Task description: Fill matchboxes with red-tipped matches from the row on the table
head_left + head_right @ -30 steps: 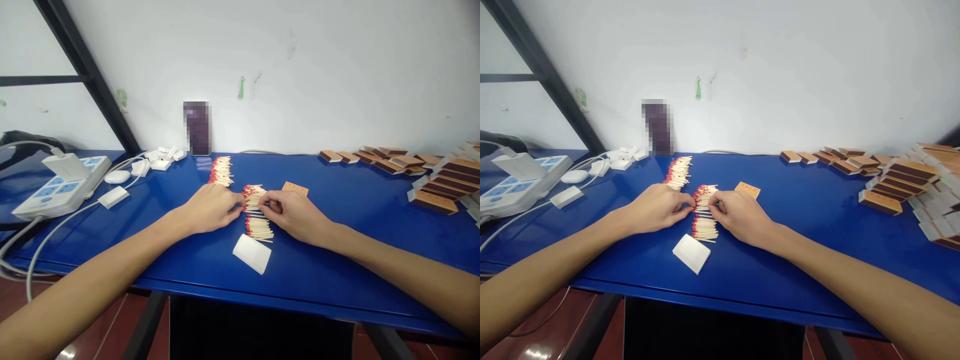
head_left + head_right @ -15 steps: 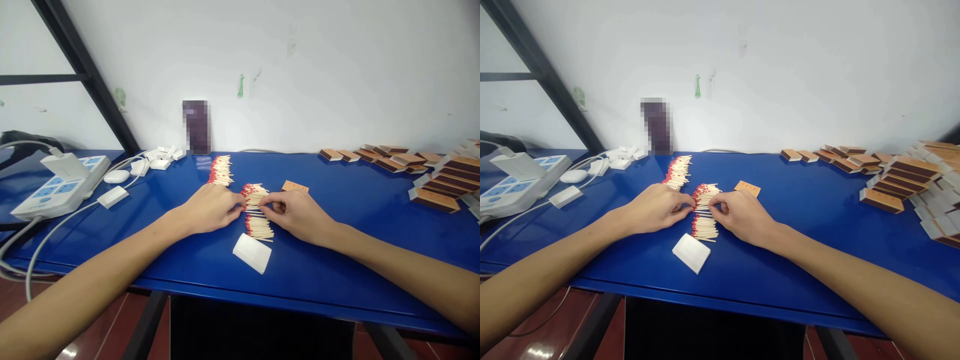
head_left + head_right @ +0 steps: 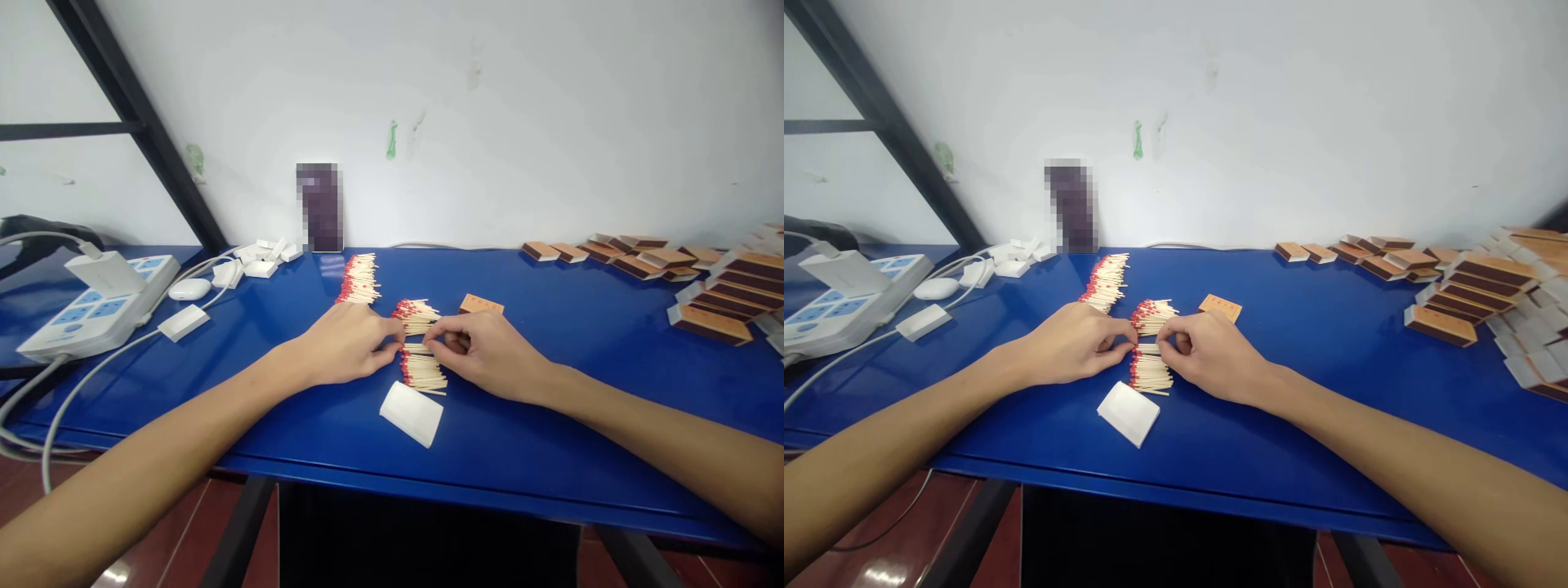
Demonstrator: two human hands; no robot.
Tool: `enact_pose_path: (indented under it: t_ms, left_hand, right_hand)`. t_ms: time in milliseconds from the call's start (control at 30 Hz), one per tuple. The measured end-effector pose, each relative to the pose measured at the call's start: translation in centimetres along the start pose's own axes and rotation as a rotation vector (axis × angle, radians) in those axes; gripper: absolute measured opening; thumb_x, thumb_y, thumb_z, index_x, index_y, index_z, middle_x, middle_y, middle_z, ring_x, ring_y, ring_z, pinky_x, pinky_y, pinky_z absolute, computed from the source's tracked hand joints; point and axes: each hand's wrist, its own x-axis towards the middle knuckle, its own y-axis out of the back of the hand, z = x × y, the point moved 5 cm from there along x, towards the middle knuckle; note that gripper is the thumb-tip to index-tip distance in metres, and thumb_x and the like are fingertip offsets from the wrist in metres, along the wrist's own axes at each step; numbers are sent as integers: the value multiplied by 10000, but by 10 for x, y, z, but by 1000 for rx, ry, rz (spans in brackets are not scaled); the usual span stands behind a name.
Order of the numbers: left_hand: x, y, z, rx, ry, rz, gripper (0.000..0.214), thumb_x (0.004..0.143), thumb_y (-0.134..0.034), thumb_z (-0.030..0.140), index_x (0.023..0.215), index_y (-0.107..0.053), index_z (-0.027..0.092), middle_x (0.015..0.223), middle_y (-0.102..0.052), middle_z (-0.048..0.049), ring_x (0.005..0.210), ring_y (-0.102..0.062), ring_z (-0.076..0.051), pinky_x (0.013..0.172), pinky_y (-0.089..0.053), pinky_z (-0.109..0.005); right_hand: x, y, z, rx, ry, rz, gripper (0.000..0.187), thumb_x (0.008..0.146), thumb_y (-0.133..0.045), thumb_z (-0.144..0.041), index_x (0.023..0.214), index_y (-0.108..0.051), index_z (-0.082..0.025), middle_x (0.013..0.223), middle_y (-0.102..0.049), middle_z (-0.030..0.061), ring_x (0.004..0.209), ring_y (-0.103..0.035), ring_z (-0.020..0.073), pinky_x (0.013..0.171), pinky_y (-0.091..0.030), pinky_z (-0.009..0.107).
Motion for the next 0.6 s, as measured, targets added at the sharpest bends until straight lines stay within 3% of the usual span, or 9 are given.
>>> enact_pose_path:
  t_ms: [333,600]
  left_hand:
    - [-2,2,-4,31,31,17,208,909,-524,262,1057,-669,240,574,-597,30,534,-532,-131,537,-297,-238]
    - [-1,0,-5,55,23,29,209,912,-515,262,1022,-690,235,593,-628,17,554,-563,-142,527,-289,-246]
  right_hand:
    - [1,5,5,-44,-28,100,210,860,-532,-229,782,-720,-176,499,-461,-50,468,-394,102,490,-316,261]
    - [1,5,5,-64,-23,88,221,862,-533,-255,776,-722,-180,504,-480,-35,481,-418,118,504,-318,277]
